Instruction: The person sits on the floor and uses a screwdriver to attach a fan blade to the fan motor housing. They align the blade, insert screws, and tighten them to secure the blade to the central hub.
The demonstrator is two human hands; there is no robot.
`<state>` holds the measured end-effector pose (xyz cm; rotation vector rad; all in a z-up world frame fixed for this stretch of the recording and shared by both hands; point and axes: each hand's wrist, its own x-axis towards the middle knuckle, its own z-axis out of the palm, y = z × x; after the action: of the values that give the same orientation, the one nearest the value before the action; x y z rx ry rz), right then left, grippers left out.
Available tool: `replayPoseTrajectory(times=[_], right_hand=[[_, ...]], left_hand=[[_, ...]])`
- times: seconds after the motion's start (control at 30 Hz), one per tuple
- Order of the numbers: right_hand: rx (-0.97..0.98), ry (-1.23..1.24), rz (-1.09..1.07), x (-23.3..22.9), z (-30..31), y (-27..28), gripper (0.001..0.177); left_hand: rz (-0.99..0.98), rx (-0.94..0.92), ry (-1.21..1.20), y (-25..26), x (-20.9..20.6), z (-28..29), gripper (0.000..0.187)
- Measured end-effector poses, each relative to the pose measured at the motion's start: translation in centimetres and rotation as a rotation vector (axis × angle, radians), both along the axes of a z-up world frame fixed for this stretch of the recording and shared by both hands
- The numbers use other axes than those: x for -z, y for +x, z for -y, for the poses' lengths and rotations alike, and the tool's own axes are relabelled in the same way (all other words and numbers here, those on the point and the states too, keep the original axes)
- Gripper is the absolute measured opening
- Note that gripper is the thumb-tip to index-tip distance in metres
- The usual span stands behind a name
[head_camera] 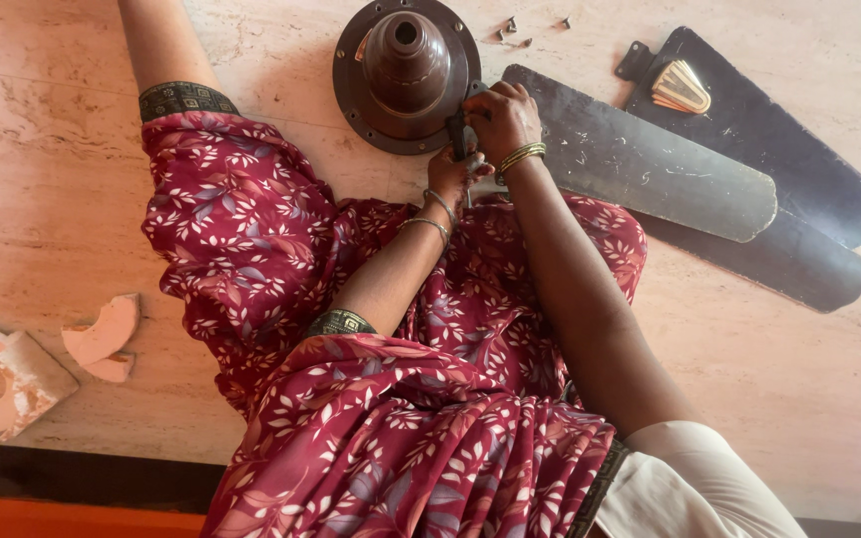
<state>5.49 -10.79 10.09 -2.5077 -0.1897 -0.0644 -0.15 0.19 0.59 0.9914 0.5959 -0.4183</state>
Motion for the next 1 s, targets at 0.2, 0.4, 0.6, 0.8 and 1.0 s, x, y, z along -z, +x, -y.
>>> replayPoseTrajectory(times=[0.2,0.4,0.6,0.8,1.0], right_hand=[[0.032,-0.035,0.005,0.7,0.0,-0.1,0.012],[0.052,-0.066,0.020,1.0,-0.2,-0.3,0.012],[0.058,-0.094,0.030,0.7,-0.4,-0.5,0.012],[0.049,-0.020,0.018,-0.2,0.1,-1.1,0.036],[0.039,0.313,-0.061,-2.2,1.7,-4.1,0.032]], left_hand=[[0.020,-0.019,-0.114,-0.4,1.1,-0.4,0.025],[0.034,0.040,-0.032,-1.4,-0.3,-2.4,0.019],[0.046,0.092,0.094,-1.7,-2.8,-3.4,0.017],[0.103,0.079,0.107,-1.9,-4.0,-4.0,0.013],[0.303,0.097,0.103,-1.9,-4.0,-3.2,0.017]])
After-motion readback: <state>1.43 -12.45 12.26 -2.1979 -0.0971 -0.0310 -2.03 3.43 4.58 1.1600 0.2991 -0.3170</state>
